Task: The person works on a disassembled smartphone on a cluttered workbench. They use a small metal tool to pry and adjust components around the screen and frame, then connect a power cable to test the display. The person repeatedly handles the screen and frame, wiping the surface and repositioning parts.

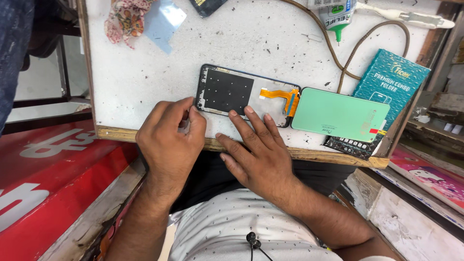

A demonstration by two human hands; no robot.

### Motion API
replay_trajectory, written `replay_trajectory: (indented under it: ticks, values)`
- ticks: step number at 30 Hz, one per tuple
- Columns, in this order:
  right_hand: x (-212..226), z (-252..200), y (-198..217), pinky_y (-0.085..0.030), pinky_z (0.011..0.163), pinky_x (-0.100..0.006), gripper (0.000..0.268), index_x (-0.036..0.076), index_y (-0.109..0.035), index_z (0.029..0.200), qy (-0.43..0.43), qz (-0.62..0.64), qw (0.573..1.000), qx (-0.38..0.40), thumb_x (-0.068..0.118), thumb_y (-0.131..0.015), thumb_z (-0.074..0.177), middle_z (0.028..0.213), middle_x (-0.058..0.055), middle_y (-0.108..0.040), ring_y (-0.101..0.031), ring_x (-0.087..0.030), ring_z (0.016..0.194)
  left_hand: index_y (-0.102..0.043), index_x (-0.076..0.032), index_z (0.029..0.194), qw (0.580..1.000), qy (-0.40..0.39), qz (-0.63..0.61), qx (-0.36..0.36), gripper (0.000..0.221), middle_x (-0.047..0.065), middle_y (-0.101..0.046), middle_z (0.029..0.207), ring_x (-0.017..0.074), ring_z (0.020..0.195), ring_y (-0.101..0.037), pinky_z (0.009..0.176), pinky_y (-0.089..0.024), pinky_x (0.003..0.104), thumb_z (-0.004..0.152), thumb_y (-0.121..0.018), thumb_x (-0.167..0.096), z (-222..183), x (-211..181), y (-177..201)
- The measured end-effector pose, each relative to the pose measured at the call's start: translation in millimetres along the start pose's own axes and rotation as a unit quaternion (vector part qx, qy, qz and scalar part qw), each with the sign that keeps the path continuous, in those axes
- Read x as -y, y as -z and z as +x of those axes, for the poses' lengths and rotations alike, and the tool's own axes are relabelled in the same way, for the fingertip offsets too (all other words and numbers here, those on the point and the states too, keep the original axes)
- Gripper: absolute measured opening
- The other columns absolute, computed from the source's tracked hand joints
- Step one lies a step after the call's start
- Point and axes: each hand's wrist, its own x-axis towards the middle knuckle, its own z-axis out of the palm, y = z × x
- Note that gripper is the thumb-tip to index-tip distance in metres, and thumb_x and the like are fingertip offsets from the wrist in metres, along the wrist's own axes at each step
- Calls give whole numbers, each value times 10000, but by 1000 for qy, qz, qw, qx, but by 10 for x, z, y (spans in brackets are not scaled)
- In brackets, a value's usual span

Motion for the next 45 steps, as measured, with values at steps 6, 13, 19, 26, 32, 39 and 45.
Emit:
replay_trajectory:
  ticks: [6, 13, 19, 26, 32, 39, 45]
  values:
    - [-13, -17, -60, -273, 1265, -571, 368, 238, -703, 1316, 1, -1, 1000, -6, 383, -743, 980, 1584, -127, -451, -344, -339, 1522, -755, -8, 1077, 999, -17, 36, -9, 165, 95, -712, 890, 207, 748, -721, 597, -561, 315, 916, -784, -30, -39, 25, -84]
    - [20, 0, -47, -286, 1259, -563, 360, 240, -709, 1294, -9, -3, 1000, -18, 374, -750, 963, 1570, -106, -475, -363, -317, 1518, -755, -24, 1088, 997, -41, 58, -6, 176, 72, -693, 877, 208, 753, -706, 631, -561, 330, 917, -796, -33, 1, 13, -58]
    - [27, 0, -50, -294, 1253, -556, 359, 235, -714, 1291, -12, -11, 1000, -23, 369, -751, 960, 1573, -96, -481, -369, -311, 1514, -753, -30, 1102, 1000, -13, -11, -4, 182, 87, -708, 921, 187, 734, -717, 607, -562, 290, 924, -790, -13, 70, -7, -4]
    - [41, 24, -33, -298, 1254, -549, 347, 238, -717, 1271, -16, -7, 999, -28, 361, -759, 949, 1565, -87, -489, -384, -307, 1508, -753, -27, 1056, 1000, -18, -2, -18, 137, 86, -710, 907, 197, 739, -727, 605, -572, 308, 926, -793, -39, 285, 10, -135]
    - [34, 12, -53, -295, 1257, -546, 338, 241, -719, 1265, -22, -9, 999, -24, 370, -759, 956, 1566, -83, -486, -394, -305, 1505, -758, -35, 1026, 999, -2, 32, 10, 112, 68, -708, 860, 175, 708, -723, 585, -573, 305, 922, -784, -67, 348, 2, -182]
    - [12, -19, -68, -290, 1260, -544, 336, 234, -720, 1269, -17, -8, 1000, -23, 370, -754, 964, 1558, -85, -493, -380, -298, 1508, -751, -36, 1030, 999, 0, 54, 8, 105, 62, -699, 854, 166, 697, -713, 563, -566, 308, 941, -776, -86, 319, 7, -251]
    - [20, 11, -50, -292, 1262, -542, 332, 221, -726, 1248, -22, 7, 999, -23, 369, -763, 953, 1548, -78, -505, -382, -291, 1508, -732, -26, 1038, 998, -19, 67, 5, 102, 76, -692, 881, 189, 711, -708, 579, -564, 325, 958, -773, -74, 338, -12, -246]
